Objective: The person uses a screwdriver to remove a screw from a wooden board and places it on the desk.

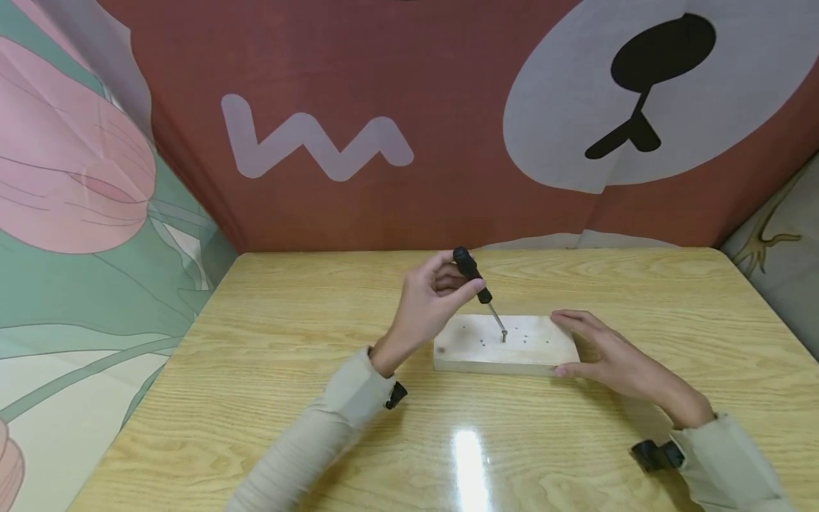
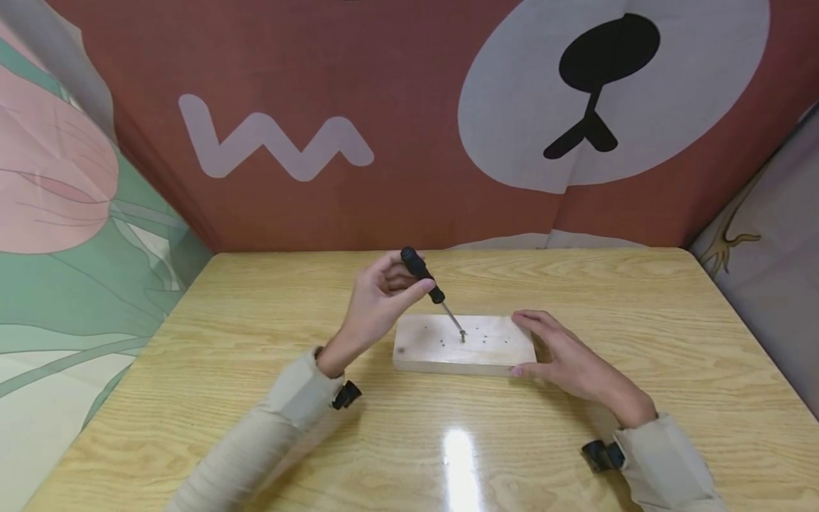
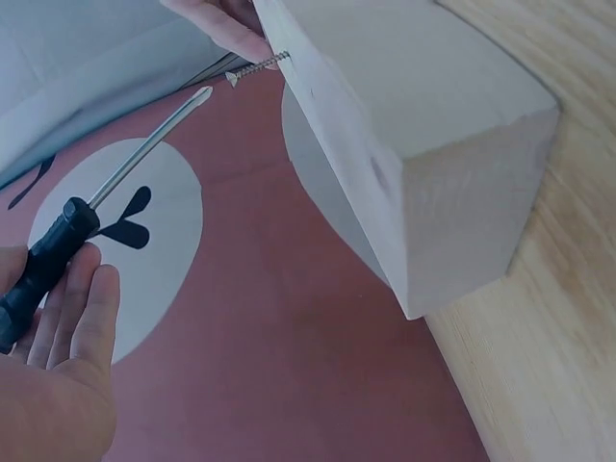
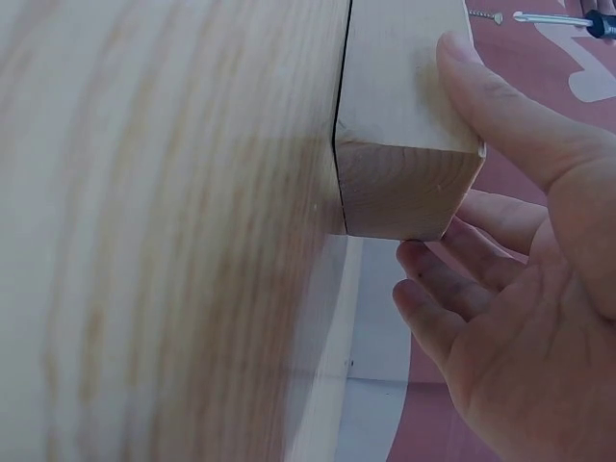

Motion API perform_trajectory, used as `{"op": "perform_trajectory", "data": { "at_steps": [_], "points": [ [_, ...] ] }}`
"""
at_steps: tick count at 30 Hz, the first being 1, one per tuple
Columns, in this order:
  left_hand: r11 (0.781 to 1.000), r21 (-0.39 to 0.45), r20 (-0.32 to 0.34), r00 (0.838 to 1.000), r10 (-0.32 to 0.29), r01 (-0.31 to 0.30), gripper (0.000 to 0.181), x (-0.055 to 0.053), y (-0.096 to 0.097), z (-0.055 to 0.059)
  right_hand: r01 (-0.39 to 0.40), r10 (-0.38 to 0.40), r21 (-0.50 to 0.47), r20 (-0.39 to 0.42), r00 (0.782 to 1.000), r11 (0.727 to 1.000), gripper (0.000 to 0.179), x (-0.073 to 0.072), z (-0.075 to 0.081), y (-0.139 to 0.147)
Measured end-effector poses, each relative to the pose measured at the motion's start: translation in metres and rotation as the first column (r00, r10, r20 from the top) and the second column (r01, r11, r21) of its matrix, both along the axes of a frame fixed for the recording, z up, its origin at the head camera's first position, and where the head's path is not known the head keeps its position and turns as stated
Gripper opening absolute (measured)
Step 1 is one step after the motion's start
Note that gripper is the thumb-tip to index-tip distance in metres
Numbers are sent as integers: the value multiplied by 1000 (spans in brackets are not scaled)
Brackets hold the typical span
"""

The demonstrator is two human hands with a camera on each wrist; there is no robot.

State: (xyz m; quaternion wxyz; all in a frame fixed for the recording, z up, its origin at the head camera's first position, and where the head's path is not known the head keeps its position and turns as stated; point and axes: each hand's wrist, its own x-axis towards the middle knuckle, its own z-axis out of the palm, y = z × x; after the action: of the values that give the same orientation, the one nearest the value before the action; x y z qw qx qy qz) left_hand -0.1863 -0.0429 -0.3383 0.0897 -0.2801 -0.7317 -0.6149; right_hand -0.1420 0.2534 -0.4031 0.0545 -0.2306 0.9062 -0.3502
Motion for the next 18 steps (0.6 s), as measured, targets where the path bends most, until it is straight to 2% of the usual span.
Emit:
{"op": "perform_trajectory", "data": {
  "at_steps": [18],
  "points": [
    [999,-44,-6,1000,-5,5,30,0,8,0,7,-7,15,-3,1000,1000,82,-2,-1,0]
  ]
}}
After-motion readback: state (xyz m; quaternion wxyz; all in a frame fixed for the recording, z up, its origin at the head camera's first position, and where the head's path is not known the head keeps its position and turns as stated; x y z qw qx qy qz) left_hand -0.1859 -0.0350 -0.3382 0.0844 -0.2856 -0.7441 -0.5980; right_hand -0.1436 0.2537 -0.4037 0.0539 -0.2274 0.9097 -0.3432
